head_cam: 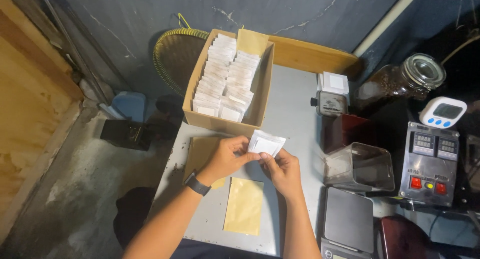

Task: The person places white drip coffee filter bags into small yellow paper envelopes by hand and stores them in a cardboard box.

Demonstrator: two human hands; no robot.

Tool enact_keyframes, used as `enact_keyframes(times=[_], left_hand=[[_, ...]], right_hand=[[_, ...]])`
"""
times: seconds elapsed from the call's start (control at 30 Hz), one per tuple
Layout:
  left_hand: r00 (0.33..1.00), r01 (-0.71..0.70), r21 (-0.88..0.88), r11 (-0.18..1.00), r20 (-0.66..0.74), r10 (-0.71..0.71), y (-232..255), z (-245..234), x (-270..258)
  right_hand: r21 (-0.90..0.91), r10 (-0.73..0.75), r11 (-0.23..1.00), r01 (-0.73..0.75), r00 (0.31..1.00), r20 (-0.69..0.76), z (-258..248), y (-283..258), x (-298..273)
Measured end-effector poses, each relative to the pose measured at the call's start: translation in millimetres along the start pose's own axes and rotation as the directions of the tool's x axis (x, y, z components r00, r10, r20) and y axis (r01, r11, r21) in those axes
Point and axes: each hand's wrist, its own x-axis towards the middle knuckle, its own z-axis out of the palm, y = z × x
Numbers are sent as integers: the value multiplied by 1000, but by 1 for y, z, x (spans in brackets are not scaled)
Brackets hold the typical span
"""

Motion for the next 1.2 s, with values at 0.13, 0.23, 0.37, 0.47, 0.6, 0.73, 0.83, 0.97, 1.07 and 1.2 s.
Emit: enact_keyframes(times=[0.13,0.23,0.37,0.47,0.6,0.73,0.83,0.97,1.07,1.2], left_hand=[[998,26,55,998,50,-29,-1,-2,-3],[997,26,63,998,64,-31,-5,-3,-4],[996,40,76,996,75,-46,4,-4,-7],[997,-23,132,991,76,13,15,-6,-4],[998,-56,151,987,41,50,0,-6,-4],[998,-55,152,987,46,49,8,-7,-4],[997,-57,125,991,49,51,9,-4,-6],[998,-52,103,993,51,47,13,-3,-6],[997,-64,111,992,53,59,9,0,-5],[995,-62,108,992,80,54,-5,-4,-6]], right_hand=[[5,-53,999,53,999,2,-3,1,-1],[-25,-70,997,70,998,-7,-7,6,2],[-1,-108,994,108,994,-11,-8,4,3],[0,-95,995,95,994,50,-6,-47,-1],[-40,-56,998,58,997,61,-4,4,-4],[-21,-67,997,68,996,52,-3,-3,-2],[-15,-76,997,77,996,38,-4,-9,-4],[-45,-68,997,70,997,34,-2,-17,-3],[-42,-60,997,61,998,22,-6,-11,-2],[-44,-129,991,128,992,-8,-4,-27,-1]])
